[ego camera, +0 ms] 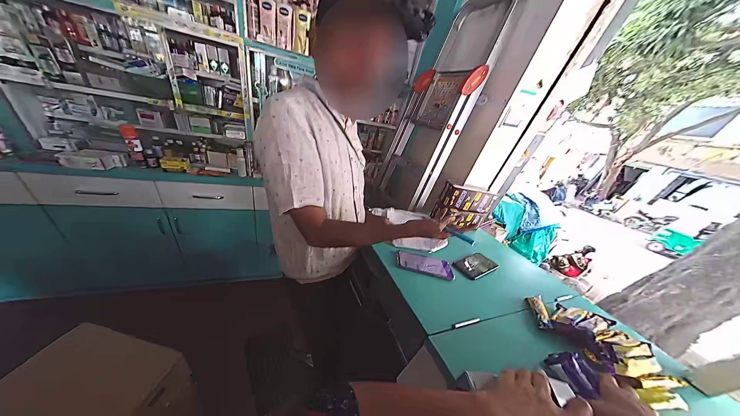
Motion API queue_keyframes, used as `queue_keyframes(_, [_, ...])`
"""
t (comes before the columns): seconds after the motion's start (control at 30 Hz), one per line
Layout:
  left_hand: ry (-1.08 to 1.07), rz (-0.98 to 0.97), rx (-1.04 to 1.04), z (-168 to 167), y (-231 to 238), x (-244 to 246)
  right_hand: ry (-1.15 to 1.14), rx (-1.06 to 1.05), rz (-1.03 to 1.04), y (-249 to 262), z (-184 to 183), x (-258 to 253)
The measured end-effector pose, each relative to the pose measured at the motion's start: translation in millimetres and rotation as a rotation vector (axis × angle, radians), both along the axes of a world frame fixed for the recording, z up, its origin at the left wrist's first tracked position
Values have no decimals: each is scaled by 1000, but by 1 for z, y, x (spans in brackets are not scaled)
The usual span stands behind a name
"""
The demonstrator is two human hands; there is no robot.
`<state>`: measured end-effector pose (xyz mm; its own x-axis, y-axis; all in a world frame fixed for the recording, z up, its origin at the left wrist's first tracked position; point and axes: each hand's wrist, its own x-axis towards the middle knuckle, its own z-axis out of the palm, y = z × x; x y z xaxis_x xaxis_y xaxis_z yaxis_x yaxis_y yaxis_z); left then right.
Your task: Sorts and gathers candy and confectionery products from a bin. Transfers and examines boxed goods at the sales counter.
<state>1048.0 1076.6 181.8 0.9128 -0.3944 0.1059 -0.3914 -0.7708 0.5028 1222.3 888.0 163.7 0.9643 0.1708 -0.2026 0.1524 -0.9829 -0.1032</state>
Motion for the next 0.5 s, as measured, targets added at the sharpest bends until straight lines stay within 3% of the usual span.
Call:
queue_keyframes(0.1, [-60,101,-141,-7,27,-34,73,-140,22,43,53,-42])
queue_keyframes(0.17, [-128,182,-236,-18,43,-57,43,-204,223,73,78,-51])
queue_keyframes(0.23, [-126,287,-274,-24,53,-86,3,-45,449,95,80,-45])
queue_keyframes(0.3, [-45,392,-312,-30,59,-117,132,130,641,133,83,-69])
queue_keyframes(0.37, [-68,499,-354,-48,62,-164,432,228,821,176,68,-123])
queue_keyframes(0.5, [-325,818,-350,-93,52,-267,816,105,1276,227,2,-231])
